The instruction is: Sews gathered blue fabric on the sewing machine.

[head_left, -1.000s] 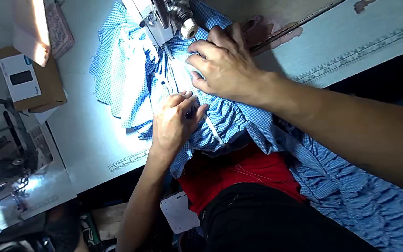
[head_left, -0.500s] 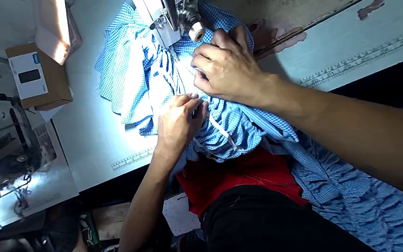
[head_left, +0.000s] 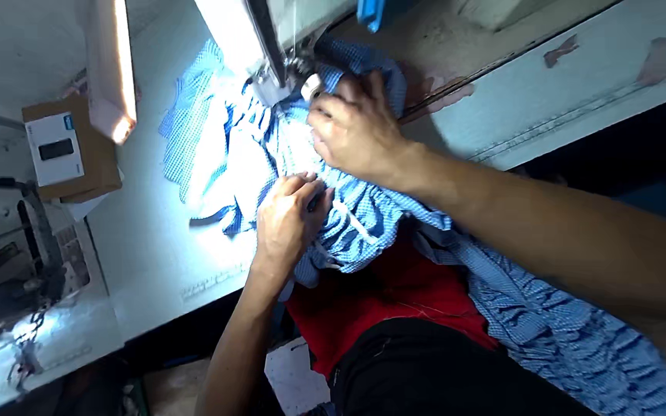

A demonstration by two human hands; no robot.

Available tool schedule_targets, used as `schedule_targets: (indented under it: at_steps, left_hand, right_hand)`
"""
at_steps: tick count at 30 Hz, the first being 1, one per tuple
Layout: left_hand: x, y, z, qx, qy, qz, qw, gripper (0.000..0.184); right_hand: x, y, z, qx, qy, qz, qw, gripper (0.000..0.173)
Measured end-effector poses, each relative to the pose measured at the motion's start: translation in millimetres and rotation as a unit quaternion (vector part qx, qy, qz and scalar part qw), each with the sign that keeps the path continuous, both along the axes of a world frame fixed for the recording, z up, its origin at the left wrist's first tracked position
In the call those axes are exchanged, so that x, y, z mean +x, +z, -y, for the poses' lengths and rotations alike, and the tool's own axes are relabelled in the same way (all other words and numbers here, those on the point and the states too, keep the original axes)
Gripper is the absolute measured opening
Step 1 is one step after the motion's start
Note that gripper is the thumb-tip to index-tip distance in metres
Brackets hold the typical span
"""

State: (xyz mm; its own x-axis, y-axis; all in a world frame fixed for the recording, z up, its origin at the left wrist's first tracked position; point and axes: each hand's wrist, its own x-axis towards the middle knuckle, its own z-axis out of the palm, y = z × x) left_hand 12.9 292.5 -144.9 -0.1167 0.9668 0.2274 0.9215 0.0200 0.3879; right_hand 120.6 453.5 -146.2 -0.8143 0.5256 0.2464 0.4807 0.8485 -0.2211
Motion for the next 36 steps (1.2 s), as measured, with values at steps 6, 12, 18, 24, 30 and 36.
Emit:
schedule_targets:
  at_steps: [6, 12, 18, 24, 30, 36]
  left_hand:
    - [-1.7, -7.9, 0.7, 0.022, -0.015, -0.005, 1.000, 0.026]
    - [-38.3, -23.7, 2.7, 0.079, -0.091, -0.003, 0.993, 0.043]
    - [-148.5, 13.8, -0.5, -0.052, -0.006, -0.056, 0.997, 0.054]
    - [-18.3, 11.3, -5.4, 0.058, 0.004, 0.024, 0.998, 0.045]
    - [-2.5, -7.7, -20.0, 0.052, 0.019, 0.004, 0.998, 0.055]
    - [-6.6, -10.2, -6.4, -0.005, 0.054, 0.023, 0.998, 0.055]
  right_hand:
    - [-22.6, -0.2, 9.7, 0.050, -0.095, -0.084, 0.991, 0.016]
    - [18.0, 10.5, 42.7, -0.099, 0.015, -0.034, 0.994, 0.029]
    - [48.8, 12.0, 45.3, -0.105, -0.010, -0.146, 0.984, 0.030]
    - [193.0, 0.1, -99.1, -0.072, -0.374, -0.368, 0.848, 0.044]
    - [246.8, -14.4, -208.3, -0.046, -0.427, -0.311, 0.848, 0.036]
    - [251.2, -15.4, -213.3, -0.096, -0.434, -0.264, 0.856, 0.052]
